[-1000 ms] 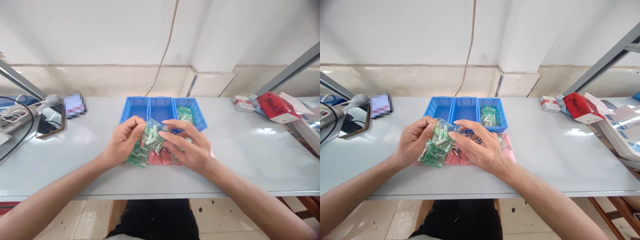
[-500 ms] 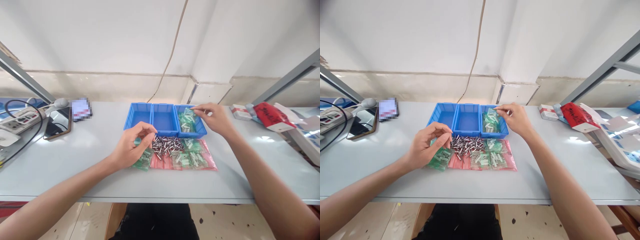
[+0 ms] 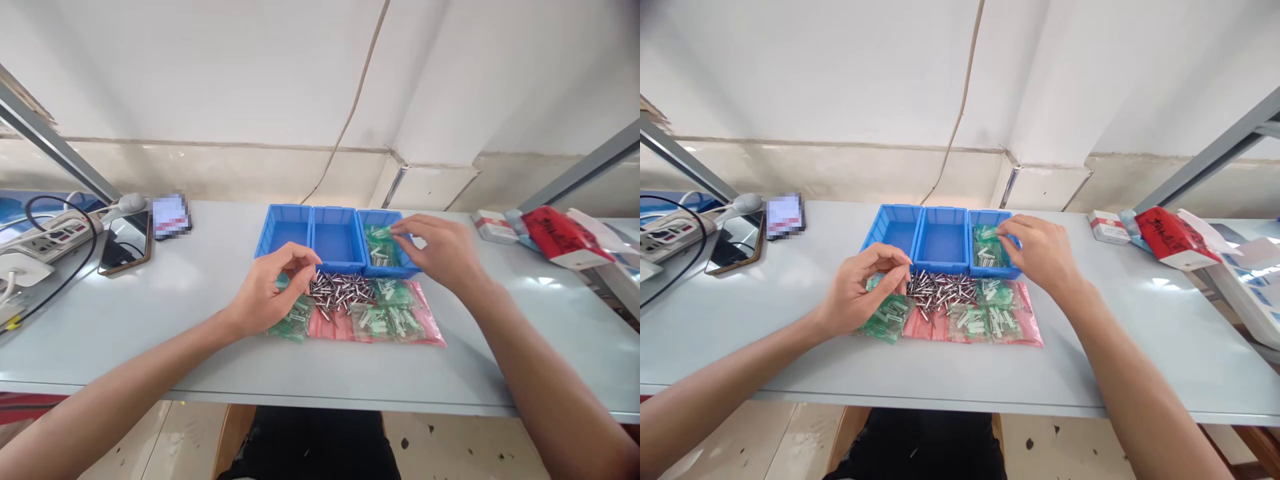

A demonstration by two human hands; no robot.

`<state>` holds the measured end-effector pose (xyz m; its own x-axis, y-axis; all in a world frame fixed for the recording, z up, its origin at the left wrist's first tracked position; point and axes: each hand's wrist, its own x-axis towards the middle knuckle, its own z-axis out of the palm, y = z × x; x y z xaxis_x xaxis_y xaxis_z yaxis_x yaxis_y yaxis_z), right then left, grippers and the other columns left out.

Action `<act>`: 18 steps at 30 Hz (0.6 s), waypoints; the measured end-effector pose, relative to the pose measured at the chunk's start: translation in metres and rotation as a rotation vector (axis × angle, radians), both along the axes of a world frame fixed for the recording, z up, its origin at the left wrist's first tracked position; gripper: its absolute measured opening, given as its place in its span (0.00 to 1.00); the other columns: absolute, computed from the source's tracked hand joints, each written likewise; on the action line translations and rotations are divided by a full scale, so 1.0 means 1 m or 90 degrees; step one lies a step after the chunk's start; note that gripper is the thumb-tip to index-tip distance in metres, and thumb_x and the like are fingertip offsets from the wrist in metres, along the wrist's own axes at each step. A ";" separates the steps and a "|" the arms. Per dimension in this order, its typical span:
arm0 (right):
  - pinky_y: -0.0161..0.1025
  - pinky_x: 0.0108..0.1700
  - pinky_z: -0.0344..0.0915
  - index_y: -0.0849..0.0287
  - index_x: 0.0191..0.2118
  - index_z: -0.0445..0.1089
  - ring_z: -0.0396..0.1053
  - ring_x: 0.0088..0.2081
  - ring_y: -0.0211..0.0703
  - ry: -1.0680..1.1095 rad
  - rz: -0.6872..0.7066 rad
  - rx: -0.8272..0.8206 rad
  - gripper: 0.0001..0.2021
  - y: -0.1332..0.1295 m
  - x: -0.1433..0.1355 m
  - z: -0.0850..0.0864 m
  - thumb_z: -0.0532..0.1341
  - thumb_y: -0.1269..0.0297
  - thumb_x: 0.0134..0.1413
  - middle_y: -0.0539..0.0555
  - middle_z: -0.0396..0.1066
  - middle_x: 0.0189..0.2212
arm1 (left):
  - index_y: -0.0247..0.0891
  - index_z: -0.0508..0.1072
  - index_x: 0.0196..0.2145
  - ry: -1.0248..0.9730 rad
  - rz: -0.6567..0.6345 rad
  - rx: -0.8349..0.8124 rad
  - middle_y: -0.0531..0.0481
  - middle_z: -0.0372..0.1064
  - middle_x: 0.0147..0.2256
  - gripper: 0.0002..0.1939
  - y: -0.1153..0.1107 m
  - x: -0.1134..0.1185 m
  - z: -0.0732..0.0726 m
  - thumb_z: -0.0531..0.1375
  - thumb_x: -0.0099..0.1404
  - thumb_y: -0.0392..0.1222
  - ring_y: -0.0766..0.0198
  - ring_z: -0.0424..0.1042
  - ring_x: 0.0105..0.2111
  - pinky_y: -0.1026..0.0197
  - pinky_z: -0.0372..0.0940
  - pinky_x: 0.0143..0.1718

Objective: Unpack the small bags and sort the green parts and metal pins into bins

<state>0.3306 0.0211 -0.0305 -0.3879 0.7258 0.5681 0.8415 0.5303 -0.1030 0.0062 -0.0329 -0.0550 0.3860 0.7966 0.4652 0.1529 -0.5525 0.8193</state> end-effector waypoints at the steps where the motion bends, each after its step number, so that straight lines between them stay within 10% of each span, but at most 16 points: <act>1: 0.51 0.44 0.74 0.55 0.38 0.81 0.79 0.44 0.53 -0.043 0.003 0.004 0.10 -0.001 -0.003 -0.002 0.60 0.66 0.64 0.55 0.83 0.43 | 0.40 0.71 0.47 0.001 -0.001 0.002 0.52 0.72 0.33 0.05 0.000 0.000 0.000 0.58 0.74 0.39 0.70 0.73 0.29 0.64 0.71 0.31; 10: 0.62 0.56 0.72 0.53 0.44 0.83 0.76 0.57 0.59 -0.155 0.043 -0.138 0.18 -0.005 -0.009 -0.005 0.56 0.51 0.71 0.56 0.79 0.54 | 0.40 0.74 0.44 0.034 0.000 0.051 0.52 0.72 0.34 0.05 0.002 -0.001 0.001 0.58 0.74 0.36 0.71 0.73 0.29 0.65 0.71 0.32; 18: 0.51 0.44 0.74 0.53 0.45 0.79 0.79 0.42 0.50 -0.036 0.266 0.095 0.07 -0.034 -0.044 0.000 0.66 0.64 0.63 0.53 0.83 0.42 | 0.39 0.76 0.43 -0.025 0.063 0.118 0.53 0.73 0.32 0.06 0.001 -0.003 0.009 0.60 0.71 0.32 0.71 0.74 0.27 0.64 0.70 0.29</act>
<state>0.2864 -0.0128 -0.0305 -0.6643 0.4113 0.6242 0.5537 0.8317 0.0414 0.0032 -0.0322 -0.0459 0.2888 0.7292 0.6203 0.1839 -0.6781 0.7115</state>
